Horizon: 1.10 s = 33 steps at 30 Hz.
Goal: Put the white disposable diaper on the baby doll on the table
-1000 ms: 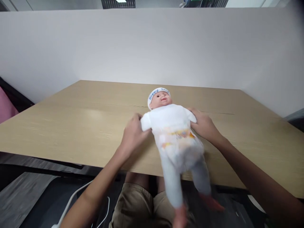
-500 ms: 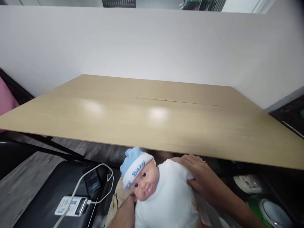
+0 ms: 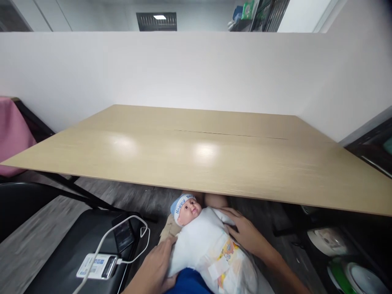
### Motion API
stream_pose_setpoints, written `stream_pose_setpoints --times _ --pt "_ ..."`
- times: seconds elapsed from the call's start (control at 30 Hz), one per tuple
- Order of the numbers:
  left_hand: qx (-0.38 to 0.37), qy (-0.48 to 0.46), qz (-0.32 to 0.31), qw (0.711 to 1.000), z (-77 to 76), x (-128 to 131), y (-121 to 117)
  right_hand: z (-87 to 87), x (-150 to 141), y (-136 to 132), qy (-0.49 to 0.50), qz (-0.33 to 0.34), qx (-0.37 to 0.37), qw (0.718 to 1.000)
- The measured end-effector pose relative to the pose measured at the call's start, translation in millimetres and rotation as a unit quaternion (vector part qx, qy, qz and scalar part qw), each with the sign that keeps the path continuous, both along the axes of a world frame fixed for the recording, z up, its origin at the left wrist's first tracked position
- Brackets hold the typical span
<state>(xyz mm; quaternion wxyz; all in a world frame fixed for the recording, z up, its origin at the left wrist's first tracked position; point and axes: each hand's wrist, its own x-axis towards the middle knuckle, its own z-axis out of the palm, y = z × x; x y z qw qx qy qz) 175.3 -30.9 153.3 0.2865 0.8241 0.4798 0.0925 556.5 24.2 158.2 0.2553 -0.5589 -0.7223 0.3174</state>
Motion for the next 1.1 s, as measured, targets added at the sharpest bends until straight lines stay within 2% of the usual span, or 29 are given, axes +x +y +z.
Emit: stream_pose_setpoints --times 0.17,0.23,0.3,0.37,0.47,0.53,0.6,0.77,0.9,0.97,1.1 --pt "0.086 -0.009 0.037 0.996 -1.1 -4.1 -16.6 12.5 8.7 -52.9 0.035 -0.031 -0.084 0.995" --pt "0.131 -0.052 0.052 0.989 5.4 5.9 -18.1 12.3 6.7 -67.0 0.044 -0.031 -0.101 0.993" --pt "0.164 -0.123 0.021 0.979 17.6 24.0 -11.7 8.0 3.2 -73.8 0.045 -0.047 -0.091 0.994" --pt "0.164 -0.187 -0.056 0.967 33.8 47.8 1.3 1.9 0.4 -74.7 0.045 -0.068 -0.070 0.994" --pt "0.084 -0.208 -0.163 0.961 55.3 83.6 23.2 -5.3 -0.1 -71.6 0.045 -0.074 -0.041 0.995" --pt "0.035 -0.195 -0.208 0.958 60.5 100.8 33.0 -7.6 1.6 -69.6 0.042 -0.066 -0.026 0.997" --pt "0.024 -0.186 -0.237 0.953 57.2 110.5 37.5 -9.5 4.9 -67.2 0.040 -0.062 -0.011 0.997" --pt "0.041 -0.162 -0.260 0.951 41.0 115.7 39.7 -22.8 22.9 -48.6 0.014 -0.115 0.036 0.993" --pt "0.041 -0.138 -0.256 0.956 43.5 120.0 44.1 -25.5 28.2 -30.0 -0.011 -0.153 0.058 0.987" --pt "0.043 -0.131 -0.260 0.956 45.9 122.8 45.7 -17.5 19.4 -28.5 -0.005 -0.123 0.065 0.990" --pt "0.059 -0.114 -0.250 0.960 51.0 126.5 45.6 4.5 -10.3 -40.0 0.040 -0.014 0.041 0.998"
